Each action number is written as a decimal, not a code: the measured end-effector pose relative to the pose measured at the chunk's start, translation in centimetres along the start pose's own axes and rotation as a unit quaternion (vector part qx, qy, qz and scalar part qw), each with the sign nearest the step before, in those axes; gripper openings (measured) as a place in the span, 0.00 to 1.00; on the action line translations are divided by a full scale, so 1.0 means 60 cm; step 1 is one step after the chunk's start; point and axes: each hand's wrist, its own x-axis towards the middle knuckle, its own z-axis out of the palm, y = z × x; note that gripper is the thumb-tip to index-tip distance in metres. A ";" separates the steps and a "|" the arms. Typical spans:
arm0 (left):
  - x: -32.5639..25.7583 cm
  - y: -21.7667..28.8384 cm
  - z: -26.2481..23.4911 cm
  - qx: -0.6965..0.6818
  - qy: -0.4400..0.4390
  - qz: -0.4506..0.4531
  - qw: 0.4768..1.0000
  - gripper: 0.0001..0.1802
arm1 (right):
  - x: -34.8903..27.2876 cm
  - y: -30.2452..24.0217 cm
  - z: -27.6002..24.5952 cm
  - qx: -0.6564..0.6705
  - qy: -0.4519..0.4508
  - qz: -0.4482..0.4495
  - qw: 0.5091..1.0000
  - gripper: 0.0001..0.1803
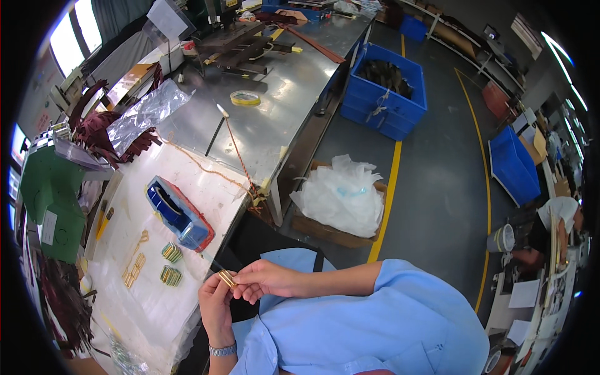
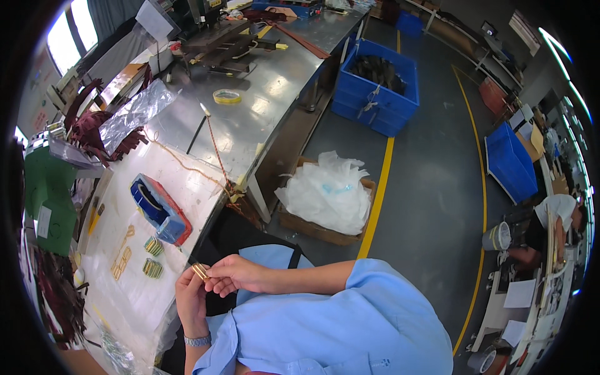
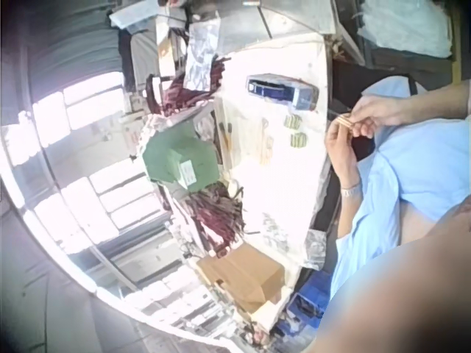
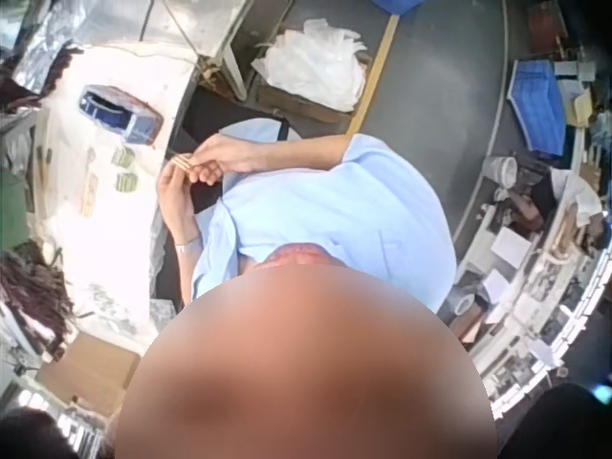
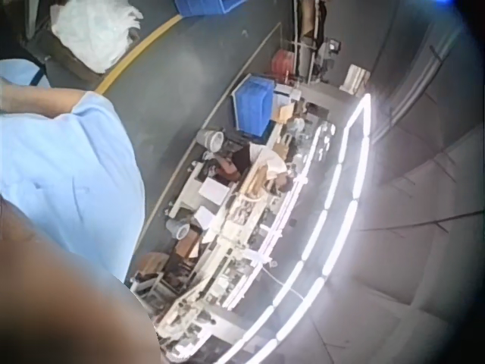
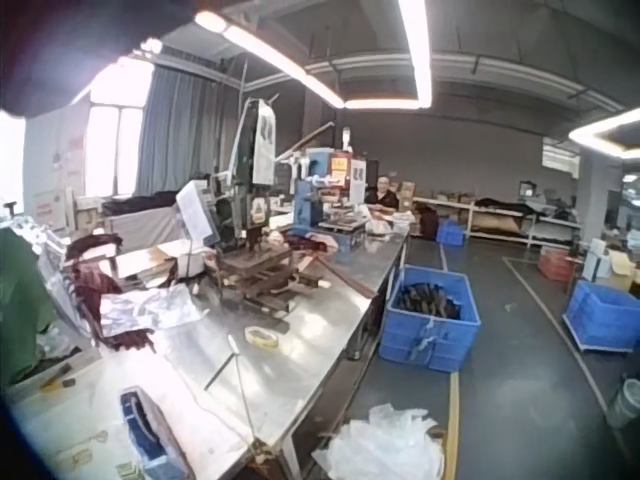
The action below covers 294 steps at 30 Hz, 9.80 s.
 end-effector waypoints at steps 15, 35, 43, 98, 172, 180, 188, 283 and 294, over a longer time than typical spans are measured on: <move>0.000 0.001 -0.006 0.003 0.018 0.002 1.000 0.07 | 0.011 0.014 0.001 0.035 -0.006 0.014 0.999 0.16; -0.006 -0.006 0.004 -0.032 0.018 0.009 0.999 0.08 | 0.012 0.012 0.004 0.033 0.024 0.022 0.999 0.16; -0.006 -0.011 -0.003 0.003 0.027 0.023 0.999 0.08 | 0.013 0.013 0.006 0.038 0.017 0.028 0.999 0.17; -0.007 -0.009 0.004 0.003 0.039 0.027 0.999 0.08 | 0.008 0.003 0.009 -0.054 0.032 0.060 0.996 0.23; 0.026 0.038 -0.070 -0.180 -0.004 -0.300 0.937 0.05 | 0.059 -0.051 0.009 -0.450 -0.041 -0.194 0.871 0.39; 0.031 0.039 -0.059 -0.195 -0.003 -0.300 0.934 0.03 | 0.067 -0.055 0.005 -0.474 -0.026 -0.217 0.853 0.40; 0.056 0.060 -0.022 -0.170 -0.015 -0.307 0.936 0.03 | 0.059 -0.082 0.023 -0.432 0.026 -0.177 0.884 0.37; 0.040 0.108 0.016 0.524 0.128 0.372 0.755 0.15 | 0.127 -0.111 0.065 -0.409 0.121 -0.241 0.872 0.16; -0.044 0.094 0.069 0.380 0.091 0.333 0.858 0.16 | -0.015 -0.136 0.093 -0.558 0.048 -0.240 0.793 0.24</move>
